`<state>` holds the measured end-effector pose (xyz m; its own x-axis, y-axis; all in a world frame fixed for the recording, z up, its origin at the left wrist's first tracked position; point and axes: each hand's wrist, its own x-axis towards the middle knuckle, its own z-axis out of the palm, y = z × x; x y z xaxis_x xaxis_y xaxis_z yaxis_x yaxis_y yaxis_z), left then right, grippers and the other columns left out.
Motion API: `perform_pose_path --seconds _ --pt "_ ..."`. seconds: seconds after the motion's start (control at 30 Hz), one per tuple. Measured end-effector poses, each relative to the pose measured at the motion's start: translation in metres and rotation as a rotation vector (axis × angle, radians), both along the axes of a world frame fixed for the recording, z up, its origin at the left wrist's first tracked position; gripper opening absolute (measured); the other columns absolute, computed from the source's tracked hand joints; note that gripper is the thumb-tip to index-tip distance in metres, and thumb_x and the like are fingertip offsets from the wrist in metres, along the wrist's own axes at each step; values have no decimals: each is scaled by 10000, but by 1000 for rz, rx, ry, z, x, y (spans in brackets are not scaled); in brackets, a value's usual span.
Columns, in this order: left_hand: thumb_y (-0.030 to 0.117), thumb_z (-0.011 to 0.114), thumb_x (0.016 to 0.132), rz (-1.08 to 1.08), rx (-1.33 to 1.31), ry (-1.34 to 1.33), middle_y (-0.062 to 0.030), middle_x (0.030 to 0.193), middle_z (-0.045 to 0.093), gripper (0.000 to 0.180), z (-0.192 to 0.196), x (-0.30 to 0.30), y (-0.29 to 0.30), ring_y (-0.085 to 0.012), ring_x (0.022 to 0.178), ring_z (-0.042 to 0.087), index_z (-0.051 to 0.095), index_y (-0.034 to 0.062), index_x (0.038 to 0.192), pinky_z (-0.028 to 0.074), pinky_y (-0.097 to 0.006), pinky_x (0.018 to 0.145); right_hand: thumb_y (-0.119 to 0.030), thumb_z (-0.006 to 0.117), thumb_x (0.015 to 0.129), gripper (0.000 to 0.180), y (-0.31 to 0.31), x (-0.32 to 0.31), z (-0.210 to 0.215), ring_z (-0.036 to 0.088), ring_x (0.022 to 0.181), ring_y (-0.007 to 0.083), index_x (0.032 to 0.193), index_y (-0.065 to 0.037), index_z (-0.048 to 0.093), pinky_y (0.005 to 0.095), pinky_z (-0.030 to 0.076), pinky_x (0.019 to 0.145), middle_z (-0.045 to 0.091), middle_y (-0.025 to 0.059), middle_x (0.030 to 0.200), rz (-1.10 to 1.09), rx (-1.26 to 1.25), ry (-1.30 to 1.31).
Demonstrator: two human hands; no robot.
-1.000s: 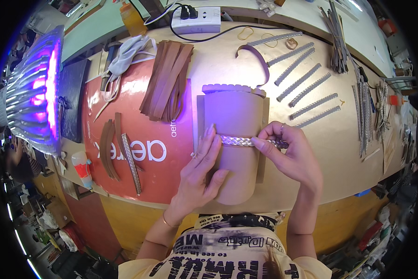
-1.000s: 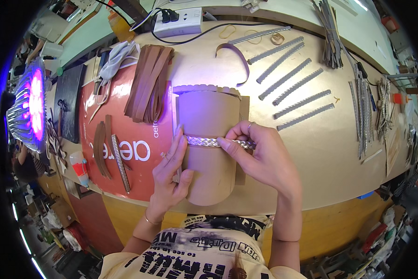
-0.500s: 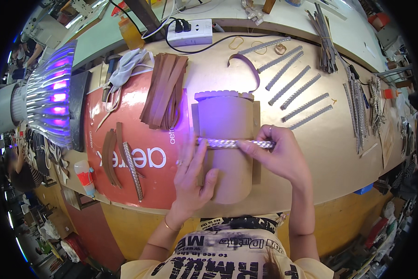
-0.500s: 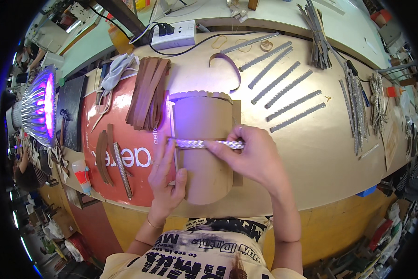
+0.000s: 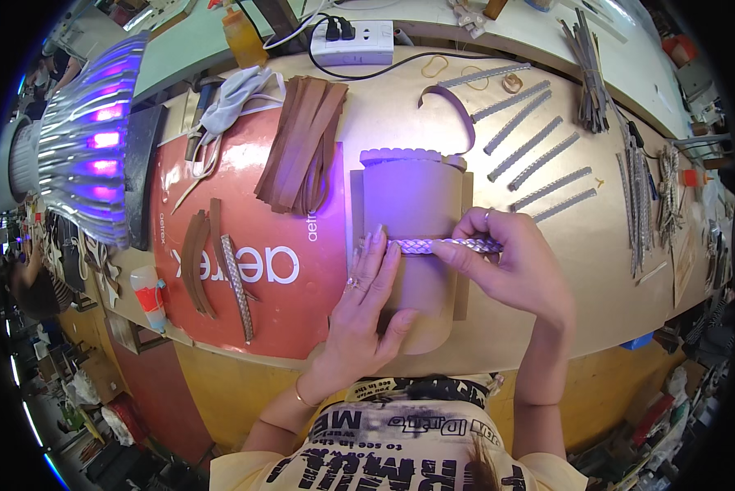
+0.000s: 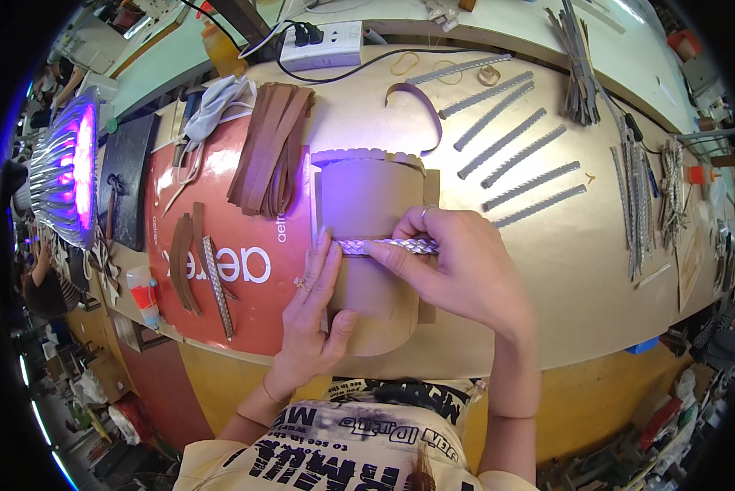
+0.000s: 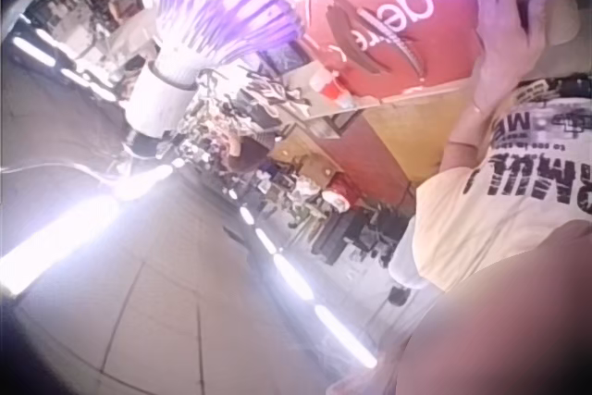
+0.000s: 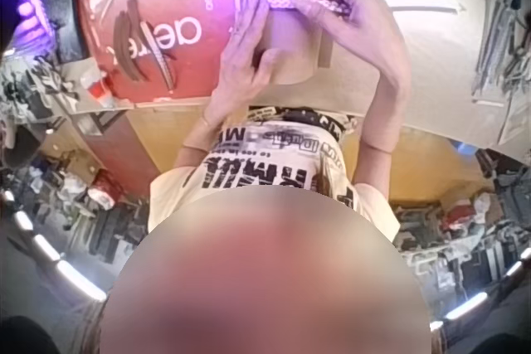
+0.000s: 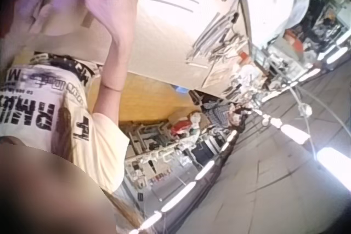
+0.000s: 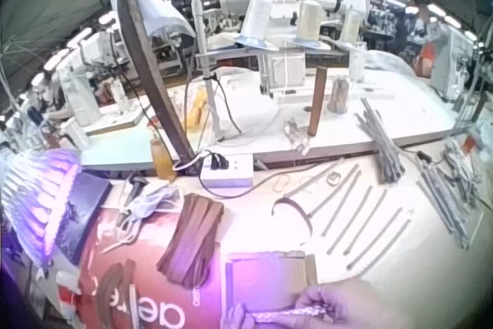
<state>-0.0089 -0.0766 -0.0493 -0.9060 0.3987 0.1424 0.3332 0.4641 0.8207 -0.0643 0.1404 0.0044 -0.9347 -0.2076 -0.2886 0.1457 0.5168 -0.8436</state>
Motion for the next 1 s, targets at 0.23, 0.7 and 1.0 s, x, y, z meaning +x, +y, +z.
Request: perform_pose_path --seconds 0.23,0.7,1.0 --pt "248 637 930 -2 68 -25 -286 1533 307 670 -3 0 0 -436 1428 304 360 -37 1470 288 -484 1154 -228 739 896 263 12 0 -15 408 607 23 809 -4 633 228 328 527 519 -47 648 -33 -162 -131" --pt "253 670 903 -16 35 -69 -308 1522 304 727 1 -1 0 -450 1422 307 329 -43 1473 305 -489 1146 -277 783 858 318 11 7 -41 433 615 21 750 -34 610 213 337 541 549 -47 664 -165 -282 -253" --pt "241 700 884 -27 -201 36 -287 1553 249 770 19 -4 4 -463 1448 225 300 -9 1493 188 -575 1164 -324 860 775 410 8 16 -51 403 559 25 688 -73 548 209 308 485 487 -59 613 -333 -223 -239"
